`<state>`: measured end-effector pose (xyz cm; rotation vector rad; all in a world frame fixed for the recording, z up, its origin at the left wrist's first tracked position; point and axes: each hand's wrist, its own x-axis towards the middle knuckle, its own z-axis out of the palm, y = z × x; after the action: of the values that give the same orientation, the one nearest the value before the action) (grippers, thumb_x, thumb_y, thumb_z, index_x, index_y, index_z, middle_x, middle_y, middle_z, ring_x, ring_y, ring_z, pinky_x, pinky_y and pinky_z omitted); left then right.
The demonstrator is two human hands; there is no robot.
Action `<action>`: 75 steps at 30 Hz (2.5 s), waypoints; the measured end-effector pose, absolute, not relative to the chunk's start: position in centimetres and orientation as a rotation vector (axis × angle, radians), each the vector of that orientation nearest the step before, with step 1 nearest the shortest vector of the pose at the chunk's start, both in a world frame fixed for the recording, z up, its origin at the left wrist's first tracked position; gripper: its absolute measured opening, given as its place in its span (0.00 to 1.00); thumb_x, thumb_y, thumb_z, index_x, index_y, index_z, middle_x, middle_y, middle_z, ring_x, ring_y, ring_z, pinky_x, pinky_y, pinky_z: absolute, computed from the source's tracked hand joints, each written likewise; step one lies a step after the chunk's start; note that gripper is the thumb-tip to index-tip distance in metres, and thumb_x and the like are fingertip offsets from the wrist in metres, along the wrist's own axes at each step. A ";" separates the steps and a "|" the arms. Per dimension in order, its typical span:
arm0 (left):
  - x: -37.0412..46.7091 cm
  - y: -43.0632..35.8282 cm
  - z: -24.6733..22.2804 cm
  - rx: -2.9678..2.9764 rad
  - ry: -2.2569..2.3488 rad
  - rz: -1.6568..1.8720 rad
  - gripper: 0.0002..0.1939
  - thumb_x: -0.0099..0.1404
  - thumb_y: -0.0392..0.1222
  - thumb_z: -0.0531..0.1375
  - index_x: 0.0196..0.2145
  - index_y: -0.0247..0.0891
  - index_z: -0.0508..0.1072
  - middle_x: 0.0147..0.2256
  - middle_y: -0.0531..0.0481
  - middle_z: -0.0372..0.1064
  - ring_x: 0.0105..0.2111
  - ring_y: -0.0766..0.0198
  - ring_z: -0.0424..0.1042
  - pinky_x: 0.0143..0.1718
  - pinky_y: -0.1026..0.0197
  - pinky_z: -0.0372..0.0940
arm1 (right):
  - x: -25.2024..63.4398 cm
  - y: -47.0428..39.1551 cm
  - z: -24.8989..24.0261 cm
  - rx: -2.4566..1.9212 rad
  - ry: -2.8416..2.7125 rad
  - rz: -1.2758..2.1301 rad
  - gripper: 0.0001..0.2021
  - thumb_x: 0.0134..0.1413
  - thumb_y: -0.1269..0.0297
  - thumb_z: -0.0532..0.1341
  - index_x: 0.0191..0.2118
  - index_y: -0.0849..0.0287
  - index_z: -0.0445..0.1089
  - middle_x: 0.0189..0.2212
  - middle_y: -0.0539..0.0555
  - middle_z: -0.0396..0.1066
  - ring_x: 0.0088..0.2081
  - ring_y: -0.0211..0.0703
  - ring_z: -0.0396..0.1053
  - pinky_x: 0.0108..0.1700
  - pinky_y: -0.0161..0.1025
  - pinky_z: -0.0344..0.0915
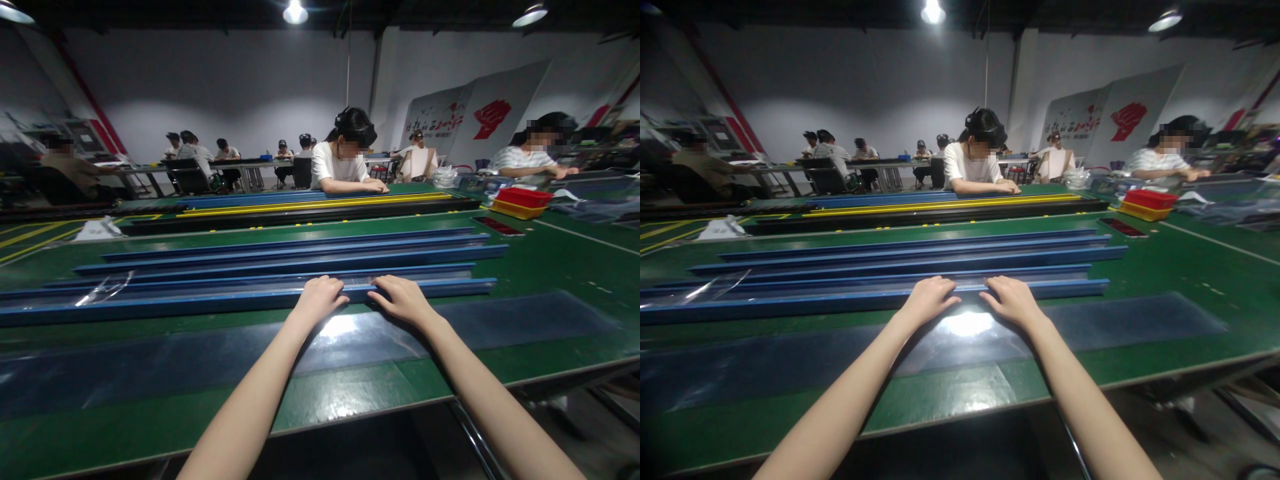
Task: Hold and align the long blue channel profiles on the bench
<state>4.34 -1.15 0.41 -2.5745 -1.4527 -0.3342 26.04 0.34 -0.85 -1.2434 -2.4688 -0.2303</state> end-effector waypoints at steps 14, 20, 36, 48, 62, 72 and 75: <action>4.4 -1.2 0.4 -2.559 -1.484 -0.308 0.12 0.61 0.49 0.54 0.35 0.39 0.70 0.34 0.48 0.72 0.36 0.59 0.69 0.35 0.62 0.61 | 26.1 0.6 -1.3 -1.261 -2.452 -0.215 0.17 0.57 0.55 0.50 0.45 0.58 0.67 0.44 0.55 0.71 0.44 0.44 0.69 0.43 0.37 0.62; 4.5 -1.2 0.5 -2.551 -1.500 -0.299 0.12 0.62 0.49 0.54 0.35 0.39 0.71 0.34 0.48 0.72 0.37 0.59 0.69 0.34 0.62 0.61 | 26.1 0.7 -1.5 -1.251 -2.441 -0.217 0.18 0.57 0.55 0.50 0.47 0.58 0.67 0.44 0.55 0.71 0.45 0.44 0.68 0.44 0.38 0.63; 4.5 -1.2 0.7 -2.547 -1.550 -0.275 0.13 0.62 0.50 0.53 0.35 0.40 0.71 0.34 0.47 0.72 0.36 0.58 0.70 0.34 0.62 0.62 | 26.1 0.7 -1.3 -1.221 -2.440 -0.223 0.18 0.56 0.56 0.50 0.47 0.58 0.67 0.45 0.56 0.70 0.45 0.45 0.68 0.45 0.39 0.64; 4.5 -1.1 0.3 -2.589 -1.545 -0.310 0.13 0.62 0.50 0.53 0.35 0.39 0.70 0.35 0.47 0.71 0.38 0.60 0.70 0.37 0.63 0.62 | 26.0 0.5 -1.1 -1.201 -2.442 -0.228 0.18 0.57 0.56 0.50 0.47 0.58 0.68 0.44 0.56 0.71 0.45 0.44 0.68 0.45 0.39 0.64; 4.4 -1.3 0.6 -2.587 -1.565 -0.349 0.12 0.61 0.50 0.54 0.37 0.39 0.68 0.39 0.48 0.69 0.38 0.60 0.70 0.35 0.64 0.62 | 26.0 0.5 -1.1 -1.210 -2.444 -0.223 0.18 0.57 0.56 0.50 0.47 0.59 0.68 0.45 0.56 0.70 0.46 0.44 0.67 0.45 0.39 0.63; 4.3 -1.1 0.4 -2.606 -1.557 -0.375 0.13 0.61 0.50 0.54 0.37 0.39 0.69 0.39 0.47 0.69 0.38 0.59 0.70 0.36 0.63 0.62 | 26.0 0.5 -1.1 -1.211 -2.448 -0.198 0.18 0.57 0.56 0.50 0.47 0.58 0.68 0.45 0.56 0.70 0.46 0.45 0.67 0.46 0.40 0.63; 4.3 -1.0 0.3 -2.606 -1.554 -0.389 0.13 0.61 0.50 0.54 0.37 0.38 0.69 0.39 0.47 0.69 0.38 0.60 0.70 0.37 0.63 0.62 | 26.1 0.5 -1.1 -1.209 -2.444 -0.200 0.18 0.57 0.56 0.50 0.47 0.59 0.68 0.45 0.56 0.70 0.46 0.45 0.67 0.46 0.40 0.63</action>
<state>4.26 -1.04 0.27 -2.6061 -1.5545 -0.3891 26.05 0.51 -1.13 -1.2087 -2.4444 -0.2002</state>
